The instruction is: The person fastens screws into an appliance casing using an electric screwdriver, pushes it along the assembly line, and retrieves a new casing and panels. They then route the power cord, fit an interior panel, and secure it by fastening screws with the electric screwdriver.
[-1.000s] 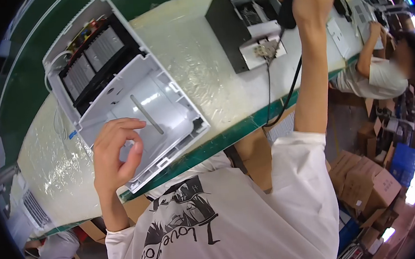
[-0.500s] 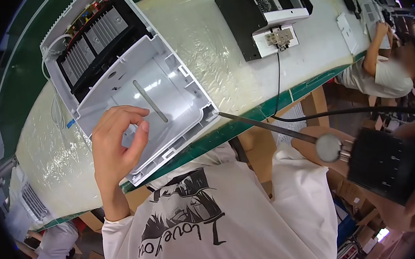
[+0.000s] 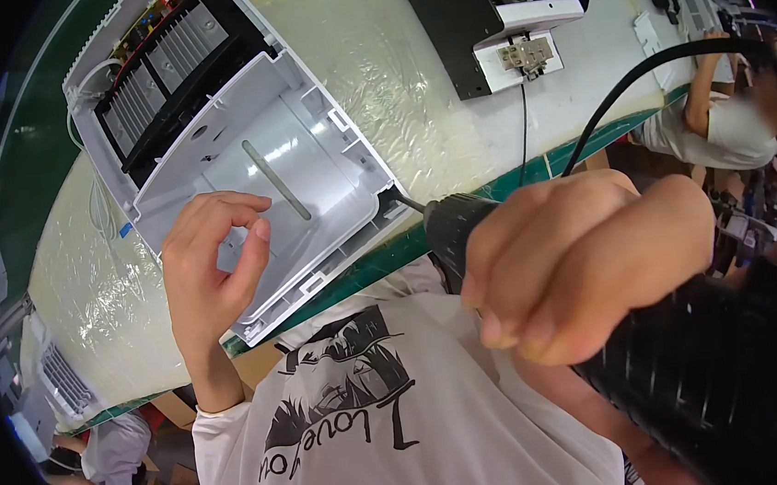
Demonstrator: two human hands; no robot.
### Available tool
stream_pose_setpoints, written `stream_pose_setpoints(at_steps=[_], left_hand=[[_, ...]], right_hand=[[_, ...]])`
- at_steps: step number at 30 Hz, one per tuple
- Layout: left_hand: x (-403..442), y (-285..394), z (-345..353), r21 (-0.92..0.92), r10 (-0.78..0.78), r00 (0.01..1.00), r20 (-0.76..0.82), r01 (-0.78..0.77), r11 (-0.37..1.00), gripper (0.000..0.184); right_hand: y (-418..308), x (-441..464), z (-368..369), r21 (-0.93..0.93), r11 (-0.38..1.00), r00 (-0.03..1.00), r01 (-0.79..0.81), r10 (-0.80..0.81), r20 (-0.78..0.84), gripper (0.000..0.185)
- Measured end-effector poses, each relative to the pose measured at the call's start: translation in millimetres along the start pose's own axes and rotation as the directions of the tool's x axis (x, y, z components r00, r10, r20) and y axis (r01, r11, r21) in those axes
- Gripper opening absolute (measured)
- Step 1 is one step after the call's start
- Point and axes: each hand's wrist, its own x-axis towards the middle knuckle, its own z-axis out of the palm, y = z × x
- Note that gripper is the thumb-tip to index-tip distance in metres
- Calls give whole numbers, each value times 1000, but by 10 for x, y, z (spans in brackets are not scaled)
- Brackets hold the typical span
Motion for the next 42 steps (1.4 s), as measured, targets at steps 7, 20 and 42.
stream_pose_setpoints(at_steps=[7, 20, 42], left_hand=[[-5, 12, 3, -6, -14, 1000, 9, 14, 1000, 8], [16, 31, 8, -17, 3, 999, -37, -3, 1000, 8], [-348, -186, -54, -173, 12, 889, -457, -102, 980, 13]], right_hand=[[239, -128, -54, 197, 979, 997, 55, -45, -54, 32], [656, -3, 277, 35, 912, 906, 410, -402, -135, 73], [-382, -370, -565, -60, 732, 676, 679, -654, -339, 59]])
